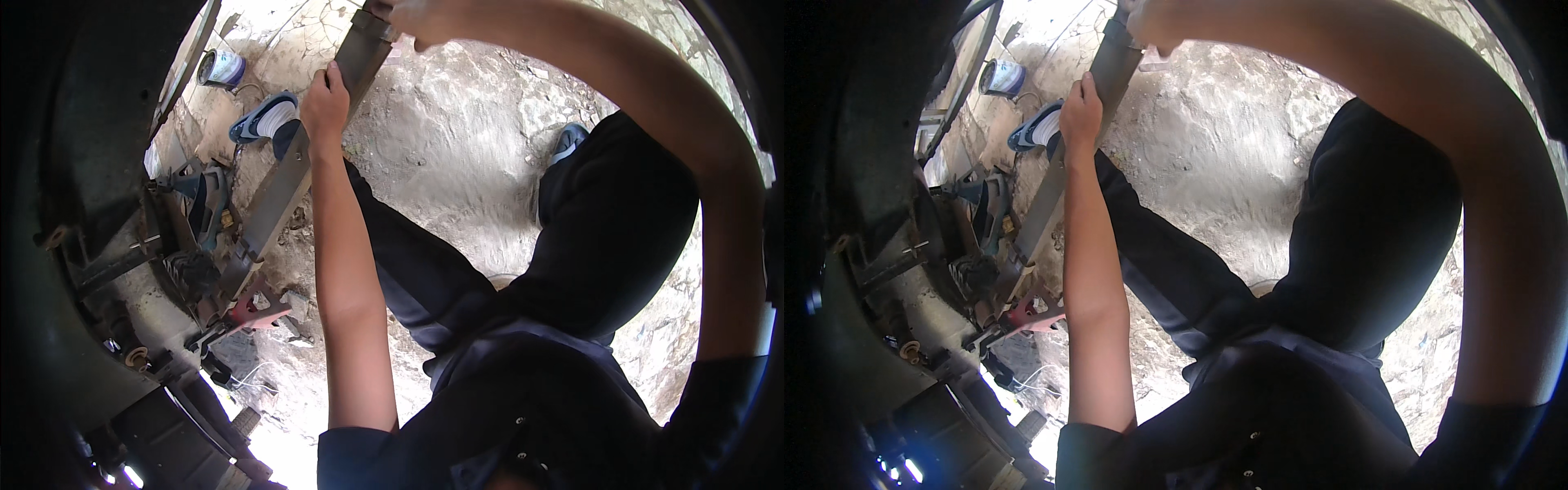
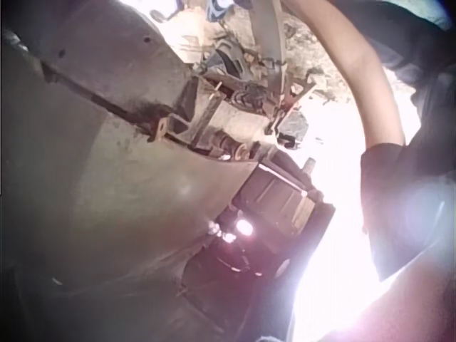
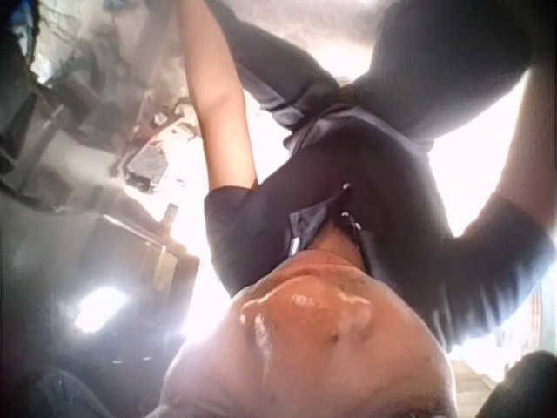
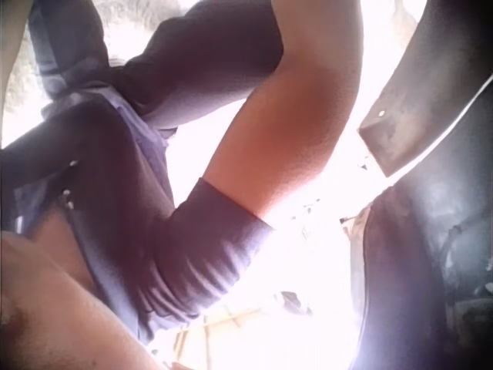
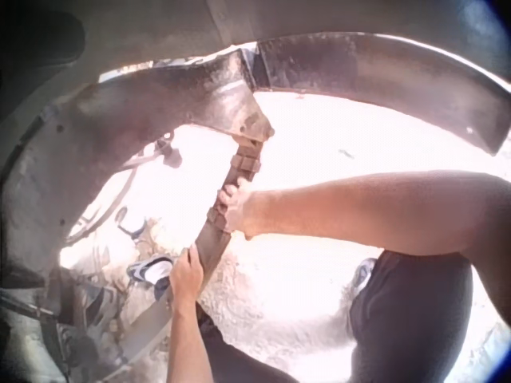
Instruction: The person scrapes a metal beam under a vehicle using a handheld scraper. They repeatedly rub the tool along the beam's surface to remove material, then inspect the beam by hand.
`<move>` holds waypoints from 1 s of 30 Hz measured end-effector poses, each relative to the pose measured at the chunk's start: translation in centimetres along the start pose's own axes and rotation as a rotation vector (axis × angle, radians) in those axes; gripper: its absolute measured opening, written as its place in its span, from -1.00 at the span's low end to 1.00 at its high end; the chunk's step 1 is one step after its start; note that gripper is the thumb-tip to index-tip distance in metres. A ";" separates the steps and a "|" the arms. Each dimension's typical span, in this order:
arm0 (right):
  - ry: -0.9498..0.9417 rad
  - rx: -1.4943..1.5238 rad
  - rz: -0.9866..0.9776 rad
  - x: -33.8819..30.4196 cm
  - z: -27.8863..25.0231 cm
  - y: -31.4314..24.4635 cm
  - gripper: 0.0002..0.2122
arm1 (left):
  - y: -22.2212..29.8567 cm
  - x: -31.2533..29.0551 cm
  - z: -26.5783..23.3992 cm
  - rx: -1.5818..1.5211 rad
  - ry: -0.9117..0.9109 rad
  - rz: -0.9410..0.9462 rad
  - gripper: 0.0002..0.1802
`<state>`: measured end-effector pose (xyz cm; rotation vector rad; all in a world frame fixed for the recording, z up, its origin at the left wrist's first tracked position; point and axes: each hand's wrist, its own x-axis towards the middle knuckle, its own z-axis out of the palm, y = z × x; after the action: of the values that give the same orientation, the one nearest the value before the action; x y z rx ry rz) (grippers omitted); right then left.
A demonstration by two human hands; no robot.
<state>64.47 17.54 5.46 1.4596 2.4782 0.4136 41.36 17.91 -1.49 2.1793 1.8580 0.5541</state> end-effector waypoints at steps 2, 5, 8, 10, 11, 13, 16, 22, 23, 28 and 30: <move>0.002 0.014 0.003 -0.3 0.1 -0.3 -0.23 | 0.2 -0.1 -0.2 0.004 0.014 -0.005 -0.40; -0.008 0.019 -0.006 -0.1 0.0 -0.1 -0.23 | -0.7 0.0 -0.1 0.029 0.013 0.003 -0.40; -0.019 0.024 0.012 -0.4 0.1 0.3 -0.23 | -0.1 0.2 0.3 0.003 0.002 0.021 -0.39; -0.018 0.034 0.009 -0.1 0.0 0.0 -0.23 | -0.5 0.1 0.0 0.004 -0.001 -0.005 -0.39; -0.017 0.041 0.005 0.0 -0.1 -0.2 -0.23 | -0.9 0.0 -0.2 0.009 -0.005 -0.016 -0.39; -0.019 0.035 0.009 -0.1 -0.3 -0.2 -0.23 | -0.6 0.1 0.0 0.007 -0.014 -0.018 -0.39; -0.026 0.022 0.019 -0.7 -0.4 0.3 -0.23 | -0.3 0.3 0.1 0.011 -0.021 -0.008 -0.39; -0.021 0.024 -0.004 -0.5 -0.6 0.1 -0.23 | -1.2 0.2 0.3 0.030 -0.001 -0.019 -0.38; -0.026 0.018 0.004 -0.7 -0.6 0.6 -0.23 | -0.7 0.4 0.4 0.018 -0.005 -0.007 -0.38; -0.032 0.002 -0.002 -0.6 -0.7 1.4 -0.23 | -0.6 0.4 0.5 0.016 0.027 -0.004 -0.39; -0.050 0.016 0.080 -0.4 -0.4 0.9 -0.23 | -0.8 0.3 0.5 0.012 0.030 -0.012 -0.40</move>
<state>65.25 17.52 6.20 1.5603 2.3962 0.3687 40.92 18.39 -2.17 2.1776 1.8931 0.5772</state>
